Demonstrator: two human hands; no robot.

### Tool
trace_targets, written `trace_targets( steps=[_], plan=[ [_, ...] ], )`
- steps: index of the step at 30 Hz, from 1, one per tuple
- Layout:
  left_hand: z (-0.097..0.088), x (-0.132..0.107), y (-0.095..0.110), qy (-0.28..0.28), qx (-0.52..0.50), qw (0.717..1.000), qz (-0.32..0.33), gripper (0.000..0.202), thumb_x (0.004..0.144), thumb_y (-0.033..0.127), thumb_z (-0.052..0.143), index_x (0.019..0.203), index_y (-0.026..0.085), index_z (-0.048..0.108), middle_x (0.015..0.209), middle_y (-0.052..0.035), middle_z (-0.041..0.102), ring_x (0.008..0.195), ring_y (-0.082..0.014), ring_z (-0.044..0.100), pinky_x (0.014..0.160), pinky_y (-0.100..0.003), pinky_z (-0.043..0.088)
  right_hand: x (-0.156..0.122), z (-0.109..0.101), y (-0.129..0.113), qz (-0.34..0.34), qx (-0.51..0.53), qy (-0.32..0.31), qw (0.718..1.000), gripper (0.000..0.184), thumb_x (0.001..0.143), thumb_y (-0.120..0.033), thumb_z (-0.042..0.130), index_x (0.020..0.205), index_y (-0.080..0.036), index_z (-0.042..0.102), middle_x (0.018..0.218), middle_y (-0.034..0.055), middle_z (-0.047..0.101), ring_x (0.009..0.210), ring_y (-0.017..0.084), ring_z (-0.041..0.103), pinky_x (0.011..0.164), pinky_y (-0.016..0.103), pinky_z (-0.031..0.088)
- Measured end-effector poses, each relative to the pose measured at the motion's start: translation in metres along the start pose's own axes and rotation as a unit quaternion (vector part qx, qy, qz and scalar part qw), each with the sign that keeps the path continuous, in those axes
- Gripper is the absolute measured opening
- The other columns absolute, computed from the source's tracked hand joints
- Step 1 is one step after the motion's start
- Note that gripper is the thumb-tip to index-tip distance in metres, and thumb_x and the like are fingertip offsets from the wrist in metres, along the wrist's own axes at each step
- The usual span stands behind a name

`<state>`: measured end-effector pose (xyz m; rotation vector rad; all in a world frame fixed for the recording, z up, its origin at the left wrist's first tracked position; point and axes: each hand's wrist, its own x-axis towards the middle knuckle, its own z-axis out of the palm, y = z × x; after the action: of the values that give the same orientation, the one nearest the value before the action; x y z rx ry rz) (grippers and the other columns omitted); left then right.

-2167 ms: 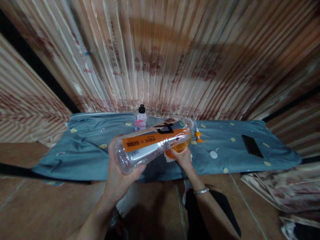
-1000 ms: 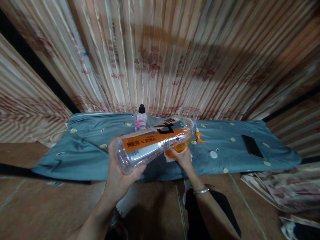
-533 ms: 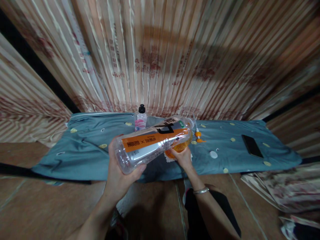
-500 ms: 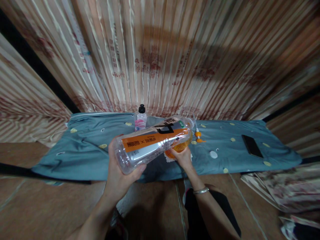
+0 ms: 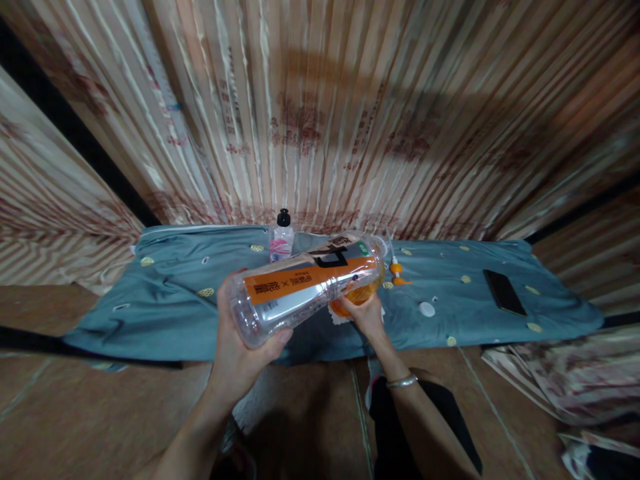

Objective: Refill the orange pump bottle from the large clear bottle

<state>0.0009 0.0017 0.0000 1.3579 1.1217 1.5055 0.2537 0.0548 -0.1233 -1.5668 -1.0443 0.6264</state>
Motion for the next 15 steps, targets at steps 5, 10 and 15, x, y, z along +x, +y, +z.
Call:
trace_targets(
  steps=[5, 10, 15],
  plan=[
    [-0.0008, 0.0005, 0.0026, -0.016, -0.020, 0.999, -0.026, 0.090, 0.065, 0.041, 0.090, 0.136, 0.026, 0.038, 0.126, -0.0119, 0.065, 0.122, -0.0362, 0.066, 0.100, -0.054, 0.058, -0.0003, 0.0003, -0.0016, -0.003, -0.015, 0.012, 1.000, 0.062, 0.055, -0.055, 0.088, 0.102, -0.020, 0.068, 0.101, 0.0110, 0.080, 0.096, 0.033, 0.076, 0.090, 0.048, 0.062],
    [-0.0013, 0.0007, 0.0027, -0.018, -0.018, 0.999, -0.027, 0.090, 0.064, 0.042, 0.090, 0.136, 0.027, 0.037, 0.125, -0.0107, 0.065, 0.123, -0.0370, 0.065, 0.098, -0.053, 0.059, 0.0004, 0.0011, 0.0016, -0.008, -0.004, 0.008, 1.000, 0.061, 0.055, -0.054, 0.088, 0.101, -0.020, 0.069, 0.098, 0.0098, 0.081, 0.092, 0.032, 0.077, 0.088, 0.046, 0.063],
    [-0.0013, 0.0005, 0.0025, -0.016, -0.020, 0.999, -0.028, 0.091, 0.063, 0.042, 0.091, 0.135, 0.027, 0.037, 0.126, -0.0119, 0.065, 0.122, -0.0371, 0.067, 0.095, -0.052, 0.060, 0.0003, 0.0011, 0.0002, -0.004, -0.002, -0.002, 1.000, 0.060, 0.056, -0.055, 0.086, 0.101, -0.021, 0.068, 0.100, 0.0108, 0.080, 0.094, 0.032, 0.077, 0.088, 0.046, 0.062]
  ],
)
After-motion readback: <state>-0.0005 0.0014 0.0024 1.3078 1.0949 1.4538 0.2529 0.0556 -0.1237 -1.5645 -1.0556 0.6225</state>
